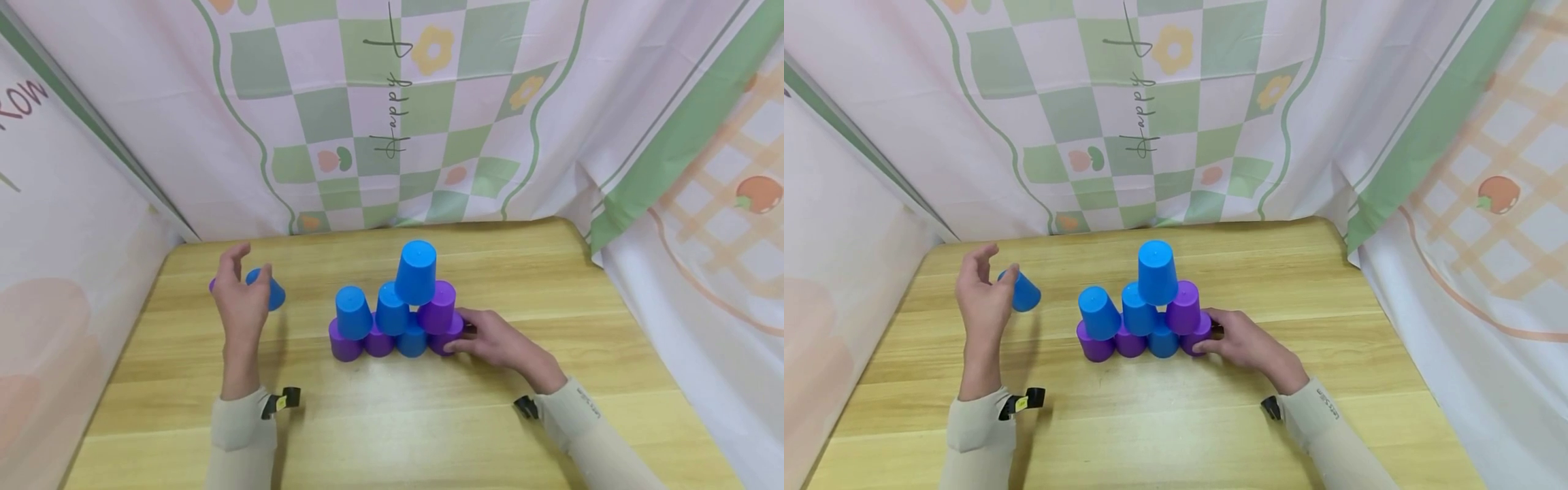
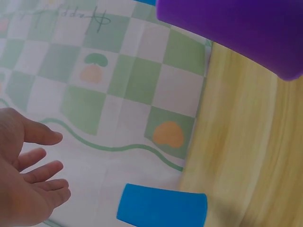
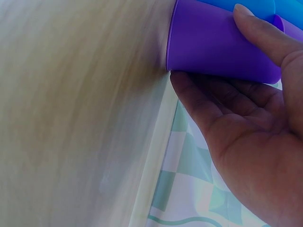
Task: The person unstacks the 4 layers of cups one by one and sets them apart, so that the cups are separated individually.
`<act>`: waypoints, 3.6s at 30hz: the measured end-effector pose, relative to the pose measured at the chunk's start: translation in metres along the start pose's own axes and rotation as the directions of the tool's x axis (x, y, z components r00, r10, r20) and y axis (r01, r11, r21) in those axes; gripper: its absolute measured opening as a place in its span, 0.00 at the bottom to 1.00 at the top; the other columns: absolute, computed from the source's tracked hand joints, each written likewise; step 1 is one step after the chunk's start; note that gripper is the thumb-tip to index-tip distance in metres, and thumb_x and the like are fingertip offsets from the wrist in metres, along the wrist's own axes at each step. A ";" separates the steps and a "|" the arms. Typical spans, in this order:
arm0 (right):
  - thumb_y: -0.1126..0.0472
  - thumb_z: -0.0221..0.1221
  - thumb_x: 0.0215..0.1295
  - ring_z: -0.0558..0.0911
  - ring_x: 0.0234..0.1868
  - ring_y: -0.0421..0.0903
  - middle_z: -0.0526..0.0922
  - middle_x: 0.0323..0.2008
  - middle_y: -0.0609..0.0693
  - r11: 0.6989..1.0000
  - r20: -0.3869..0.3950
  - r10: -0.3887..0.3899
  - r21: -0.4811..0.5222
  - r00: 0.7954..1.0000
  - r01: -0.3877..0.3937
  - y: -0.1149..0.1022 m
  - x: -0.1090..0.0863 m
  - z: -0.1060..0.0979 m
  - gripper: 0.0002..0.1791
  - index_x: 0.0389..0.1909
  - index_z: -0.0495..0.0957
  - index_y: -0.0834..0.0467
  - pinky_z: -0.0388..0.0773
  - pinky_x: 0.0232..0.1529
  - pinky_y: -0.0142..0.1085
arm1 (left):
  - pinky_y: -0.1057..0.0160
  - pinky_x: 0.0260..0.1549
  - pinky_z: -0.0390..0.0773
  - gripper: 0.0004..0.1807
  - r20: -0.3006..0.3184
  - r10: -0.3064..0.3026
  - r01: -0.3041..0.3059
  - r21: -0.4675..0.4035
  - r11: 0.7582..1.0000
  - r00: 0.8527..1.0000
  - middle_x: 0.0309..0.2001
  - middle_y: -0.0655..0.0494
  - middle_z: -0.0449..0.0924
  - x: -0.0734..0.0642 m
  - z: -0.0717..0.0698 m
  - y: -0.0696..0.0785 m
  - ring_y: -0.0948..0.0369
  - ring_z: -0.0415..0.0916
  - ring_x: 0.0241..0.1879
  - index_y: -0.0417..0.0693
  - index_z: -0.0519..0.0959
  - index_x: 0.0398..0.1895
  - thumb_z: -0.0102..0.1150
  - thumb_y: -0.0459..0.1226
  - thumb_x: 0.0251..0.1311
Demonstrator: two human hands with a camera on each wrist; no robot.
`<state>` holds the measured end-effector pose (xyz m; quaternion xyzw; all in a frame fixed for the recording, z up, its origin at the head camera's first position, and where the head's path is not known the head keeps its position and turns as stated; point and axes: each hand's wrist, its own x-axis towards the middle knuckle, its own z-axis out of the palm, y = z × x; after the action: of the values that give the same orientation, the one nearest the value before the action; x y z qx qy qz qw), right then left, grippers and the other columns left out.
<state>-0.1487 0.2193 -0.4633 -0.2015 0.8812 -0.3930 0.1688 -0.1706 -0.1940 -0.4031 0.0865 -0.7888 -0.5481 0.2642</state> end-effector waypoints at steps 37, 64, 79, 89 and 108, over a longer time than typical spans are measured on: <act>0.46 0.67 0.59 0.81 0.49 0.39 0.83 0.48 0.39 1.000 -0.003 0.018 0.004 1.000 -0.018 0.001 -0.001 0.001 0.21 0.53 0.77 0.44 0.79 0.56 0.42 | 0.62 0.67 0.66 0.21 0.100 0.268 -0.250 -0.158 0.955 0.958 0.56 0.56 0.78 -0.031 0.024 0.058 0.62 0.71 0.62 0.43 0.76 0.56 0.66 0.29 0.58; 0.46 0.67 0.60 0.82 0.49 0.39 0.83 0.48 0.40 1.000 -0.005 -0.026 0.003 1.000 0.026 0.001 0.000 0.001 0.21 0.53 0.77 0.45 0.80 0.54 0.41 | 0.56 0.67 0.67 0.19 0.357 0.328 -0.261 -0.224 0.939 0.874 0.62 0.54 0.74 -0.055 0.048 0.114 0.61 0.67 0.67 0.43 0.71 0.63 0.53 0.37 0.71; 0.47 0.68 0.59 0.82 0.48 0.39 0.83 0.47 0.39 1.000 0.002 -0.003 0.013 1.000 0.003 0.001 0.000 0.002 0.22 0.54 0.77 0.43 0.80 0.55 0.42 | 0.59 0.66 0.69 0.25 0.354 0.503 -0.417 -0.294 0.860 0.788 0.62 0.59 0.73 -0.054 0.075 0.113 0.62 0.67 0.65 0.51 0.71 0.65 0.62 0.39 0.65; 0.46 0.68 0.59 0.82 0.49 0.40 0.84 0.47 0.41 0.999 -0.014 -0.032 0.013 0.999 0.032 0.002 0.001 0.003 0.22 0.53 0.77 0.44 0.79 0.56 0.45 | 0.61 0.65 0.70 0.29 0.395 0.529 -0.441 -0.296 0.847 0.751 0.64 0.57 0.72 -0.055 0.091 0.121 0.63 0.66 0.66 0.48 0.71 0.66 0.64 0.43 0.62; 0.47 0.68 0.59 0.82 0.48 0.39 0.84 0.48 0.40 0.999 -0.017 -0.037 0.007 0.999 0.037 0.002 0.001 0.002 0.22 0.54 0.77 0.45 0.79 0.56 0.44 | 0.63 0.62 0.72 0.35 0.513 0.473 -0.403 -0.248 0.881 0.717 0.66 0.58 0.69 -0.069 0.113 0.117 0.63 0.70 0.64 0.51 0.65 0.70 0.67 0.44 0.60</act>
<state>-0.1496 0.2187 -0.4659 -0.2140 0.8772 -0.4010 0.1549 -0.1521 -0.0271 -0.3482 -0.2829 -0.7946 -0.5162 0.1485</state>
